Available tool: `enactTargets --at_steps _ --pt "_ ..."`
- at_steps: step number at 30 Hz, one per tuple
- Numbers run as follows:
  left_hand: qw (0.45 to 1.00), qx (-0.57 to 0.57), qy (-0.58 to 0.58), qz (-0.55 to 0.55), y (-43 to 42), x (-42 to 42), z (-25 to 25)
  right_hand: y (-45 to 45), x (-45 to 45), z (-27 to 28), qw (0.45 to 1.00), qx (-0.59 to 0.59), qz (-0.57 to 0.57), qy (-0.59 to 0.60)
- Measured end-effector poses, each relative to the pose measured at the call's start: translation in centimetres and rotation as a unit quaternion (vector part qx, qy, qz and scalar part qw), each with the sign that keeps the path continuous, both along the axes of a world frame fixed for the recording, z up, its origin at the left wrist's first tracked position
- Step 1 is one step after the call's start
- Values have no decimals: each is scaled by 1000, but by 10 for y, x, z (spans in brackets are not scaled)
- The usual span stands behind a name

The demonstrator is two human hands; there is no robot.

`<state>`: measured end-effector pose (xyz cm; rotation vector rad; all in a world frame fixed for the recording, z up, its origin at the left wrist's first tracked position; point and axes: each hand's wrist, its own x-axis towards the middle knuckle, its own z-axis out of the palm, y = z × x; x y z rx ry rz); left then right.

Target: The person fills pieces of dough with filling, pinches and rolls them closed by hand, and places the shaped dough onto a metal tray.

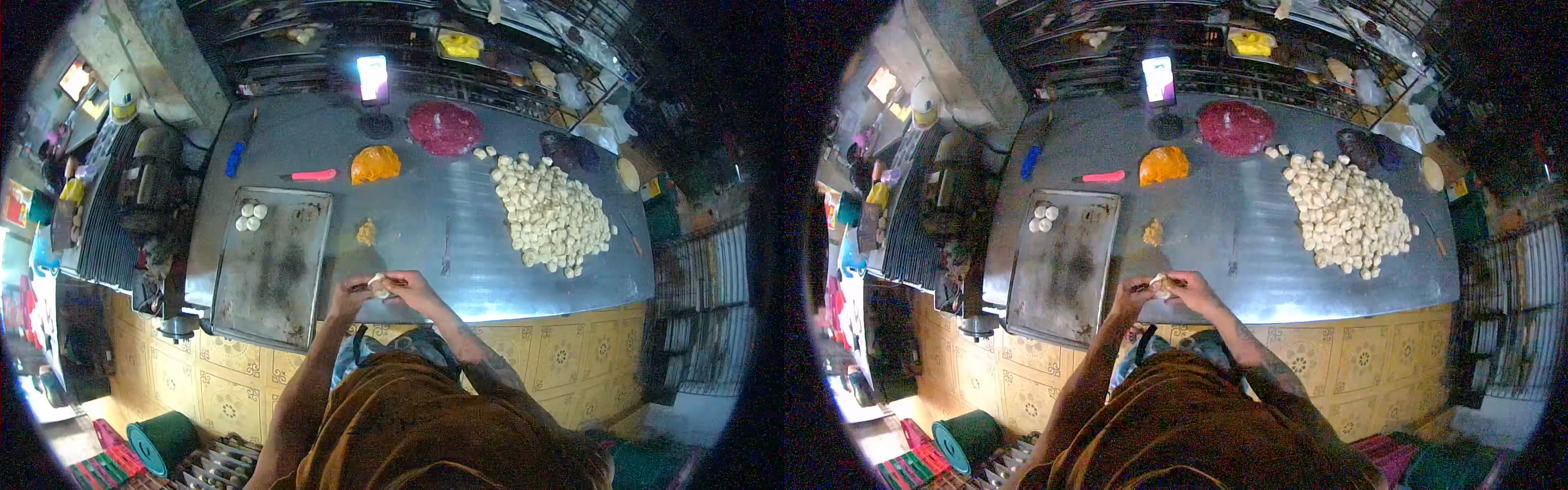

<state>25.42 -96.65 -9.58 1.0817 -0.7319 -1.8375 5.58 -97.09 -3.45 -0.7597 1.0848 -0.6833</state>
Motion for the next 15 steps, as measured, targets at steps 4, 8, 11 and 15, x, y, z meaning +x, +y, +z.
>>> enactTargets --at_steps 4,8,11,15 --pt "930 -199 -304 -54 -4 -6 12 2 0 -15 989 -92 -16 113" --pt "913 -196 -352 -62 0 -32 34 2 -18 -14 871 -328 51 362" --pt "962 -78 -261 -7 4 -57 30 -1 -42 -9 871 -378 58 307" --pt "985 39 -163 40 12 -91 20 -10 -85 -23 889 -373 126 235"
